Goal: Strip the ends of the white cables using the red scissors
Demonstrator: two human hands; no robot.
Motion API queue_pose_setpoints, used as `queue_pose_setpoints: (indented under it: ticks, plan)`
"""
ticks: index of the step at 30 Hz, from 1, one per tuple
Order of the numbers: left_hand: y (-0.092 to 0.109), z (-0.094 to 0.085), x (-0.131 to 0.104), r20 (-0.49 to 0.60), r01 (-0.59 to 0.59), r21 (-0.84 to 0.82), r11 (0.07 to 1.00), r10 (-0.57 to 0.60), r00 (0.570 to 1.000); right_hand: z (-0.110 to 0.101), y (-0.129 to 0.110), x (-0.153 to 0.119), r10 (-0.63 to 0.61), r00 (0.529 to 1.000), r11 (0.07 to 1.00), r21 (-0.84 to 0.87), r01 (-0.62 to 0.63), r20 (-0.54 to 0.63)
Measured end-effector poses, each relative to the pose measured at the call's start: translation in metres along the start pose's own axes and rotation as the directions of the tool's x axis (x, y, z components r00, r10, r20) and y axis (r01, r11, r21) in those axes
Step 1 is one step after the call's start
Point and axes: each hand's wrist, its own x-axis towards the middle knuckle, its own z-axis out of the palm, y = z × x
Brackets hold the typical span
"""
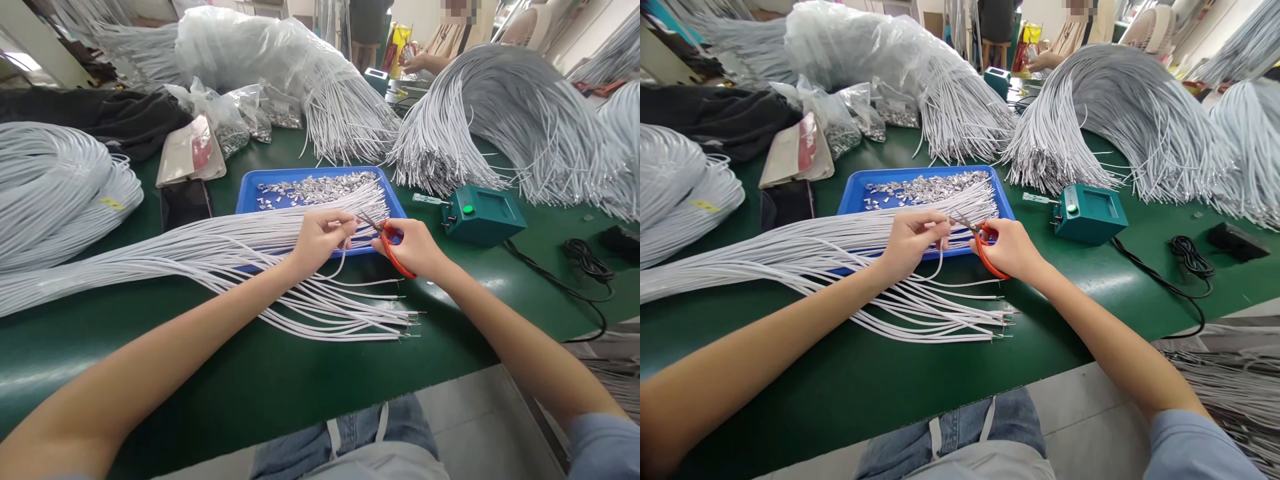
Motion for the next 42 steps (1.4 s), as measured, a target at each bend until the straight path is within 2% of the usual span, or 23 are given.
queue_pose_setpoints:
  ticks: [2,4,9,14,17,22,28,32,37,42]
  plan:
    - [-0.001,0.000,0.001,-0.065,-0.005,-0.014,1.000,0.004,0.998,-0.003,0.002,0.004,0.092,0.994,0.996,-0.001,-0.092,-0.056]
    - [0.000,0.000,0.001,-0.060,-0.005,-0.020,1.000,0.004,0.998,-0.005,0.002,0.006,0.142,0.984,0.989,0.055,-0.137,-0.105]
    - [0.001,0.000,-0.001,0.084,0.007,-0.024,1.000,-0.005,0.996,-0.007,-0.004,0.002,0.063,0.984,0.921,0.389,0.007,-0.168]
    - [-0.001,0.000,-0.002,0.222,-0.020,-0.027,0.999,0.025,0.975,-0.005,-0.014,-0.006,0.005,0.991,0.842,0.535,0.067,-0.133]
    - [-0.003,0.000,-0.002,0.263,-0.011,-0.018,1.000,0.016,0.965,-0.003,-0.016,-0.009,-0.032,0.995,0.821,0.566,0.079,-0.093]
    - [-0.001,-0.001,-0.002,0.326,0.075,-0.042,0.996,-0.058,0.944,0.000,-0.017,-0.011,-0.050,0.995,0.776,0.624,0.090,-0.081]
    - [-0.001,0.000,-0.001,0.383,0.073,0.011,0.997,-0.072,0.921,0.003,-0.016,-0.011,-0.046,0.998,0.749,0.660,0.056,-0.034]
    - [-0.002,-0.001,-0.002,0.419,0.061,0.057,0.997,-0.079,0.904,0.004,-0.017,-0.012,-0.078,0.995,0.760,0.642,0.100,-0.062]
    - [-0.001,-0.002,-0.002,0.398,0.099,0.040,0.994,-0.107,0.911,0.005,-0.017,-0.014,-0.066,0.988,0.790,0.597,0.137,-0.139]
    - [0.000,0.000,-0.002,0.364,0.154,0.041,0.987,-0.158,0.918,0.004,-0.016,-0.013,-0.048,0.993,0.776,0.623,0.103,-0.104]
